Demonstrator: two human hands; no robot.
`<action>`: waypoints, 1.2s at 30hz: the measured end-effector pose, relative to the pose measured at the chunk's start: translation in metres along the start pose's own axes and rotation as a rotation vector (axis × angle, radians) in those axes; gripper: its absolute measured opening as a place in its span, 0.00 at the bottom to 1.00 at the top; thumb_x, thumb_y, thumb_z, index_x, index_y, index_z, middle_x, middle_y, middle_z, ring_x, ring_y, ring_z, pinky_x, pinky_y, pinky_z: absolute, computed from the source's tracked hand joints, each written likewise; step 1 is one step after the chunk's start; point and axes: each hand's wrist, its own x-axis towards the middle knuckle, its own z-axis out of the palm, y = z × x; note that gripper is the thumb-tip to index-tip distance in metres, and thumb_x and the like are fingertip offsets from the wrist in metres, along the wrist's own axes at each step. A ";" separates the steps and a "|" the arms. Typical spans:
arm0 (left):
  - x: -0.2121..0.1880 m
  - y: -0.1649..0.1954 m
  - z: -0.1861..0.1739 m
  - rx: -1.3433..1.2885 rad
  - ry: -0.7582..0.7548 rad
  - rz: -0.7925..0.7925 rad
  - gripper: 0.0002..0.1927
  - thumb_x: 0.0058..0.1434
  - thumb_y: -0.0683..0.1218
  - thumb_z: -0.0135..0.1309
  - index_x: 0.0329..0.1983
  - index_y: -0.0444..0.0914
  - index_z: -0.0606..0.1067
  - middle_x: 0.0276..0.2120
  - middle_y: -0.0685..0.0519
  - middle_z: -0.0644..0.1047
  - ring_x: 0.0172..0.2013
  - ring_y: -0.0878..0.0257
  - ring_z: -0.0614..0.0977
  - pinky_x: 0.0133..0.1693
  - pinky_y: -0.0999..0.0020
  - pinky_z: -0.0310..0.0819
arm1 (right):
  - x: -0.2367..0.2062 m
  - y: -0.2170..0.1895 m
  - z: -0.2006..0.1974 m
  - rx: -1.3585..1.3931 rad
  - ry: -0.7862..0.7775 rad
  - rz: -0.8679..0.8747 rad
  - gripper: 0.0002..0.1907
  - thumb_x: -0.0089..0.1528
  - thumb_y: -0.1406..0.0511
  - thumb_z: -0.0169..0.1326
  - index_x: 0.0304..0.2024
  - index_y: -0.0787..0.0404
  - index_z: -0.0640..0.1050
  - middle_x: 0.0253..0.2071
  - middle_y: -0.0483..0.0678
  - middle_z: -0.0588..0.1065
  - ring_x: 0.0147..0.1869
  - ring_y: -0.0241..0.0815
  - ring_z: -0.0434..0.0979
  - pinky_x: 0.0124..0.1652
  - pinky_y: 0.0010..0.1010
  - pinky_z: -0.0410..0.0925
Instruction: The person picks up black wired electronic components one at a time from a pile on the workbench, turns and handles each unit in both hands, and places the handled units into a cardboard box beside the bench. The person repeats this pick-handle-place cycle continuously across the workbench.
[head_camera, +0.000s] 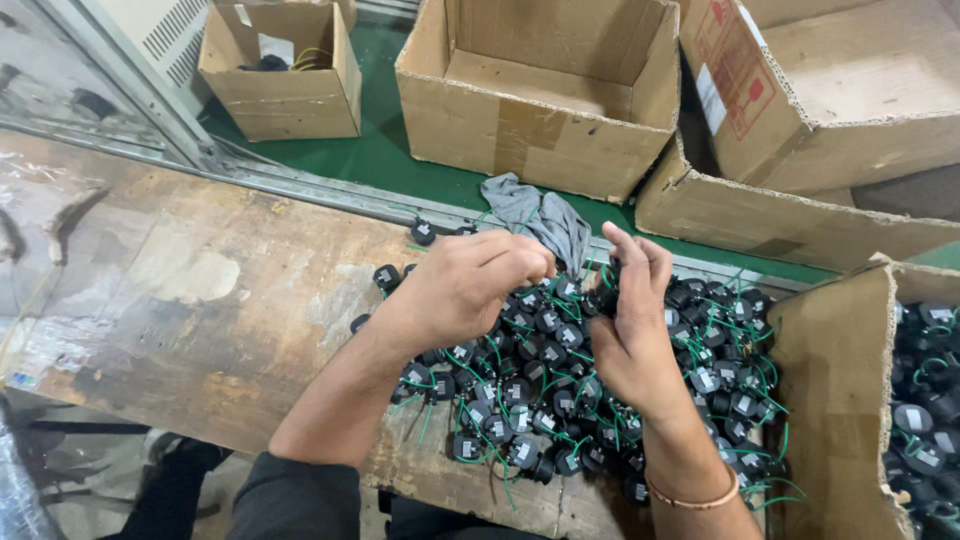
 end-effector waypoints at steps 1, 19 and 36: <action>-0.001 0.003 0.002 -0.090 0.030 -0.051 0.17 0.56 0.30 0.50 0.47 0.37 0.73 0.42 0.50 0.80 0.44 0.53 0.83 0.45 0.63 0.79 | -0.002 0.001 0.000 0.029 0.027 0.004 0.50 0.41 0.82 0.42 0.70 0.66 0.59 0.59 0.58 0.58 0.63 0.53 0.60 0.65 0.38 0.59; 0.002 0.037 0.009 -0.324 -0.011 -0.355 0.07 0.59 0.40 0.63 0.41 0.38 0.82 0.33 0.51 0.81 0.33 0.58 0.84 0.34 0.67 0.77 | -0.021 0.015 0.023 0.164 0.183 -0.369 0.56 0.45 0.89 0.41 0.73 0.49 0.51 0.61 0.52 0.55 0.56 0.48 0.69 0.54 0.40 0.71; -0.002 0.042 0.008 -0.190 -0.034 -0.467 0.07 0.51 0.41 0.62 0.33 0.37 0.79 0.28 0.49 0.78 0.30 0.53 0.83 0.31 0.61 0.76 | -0.027 0.024 0.036 -0.128 0.144 -0.560 0.50 0.49 0.87 0.50 0.70 0.49 0.57 0.56 0.55 0.58 0.55 0.56 0.69 0.54 0.49 0.71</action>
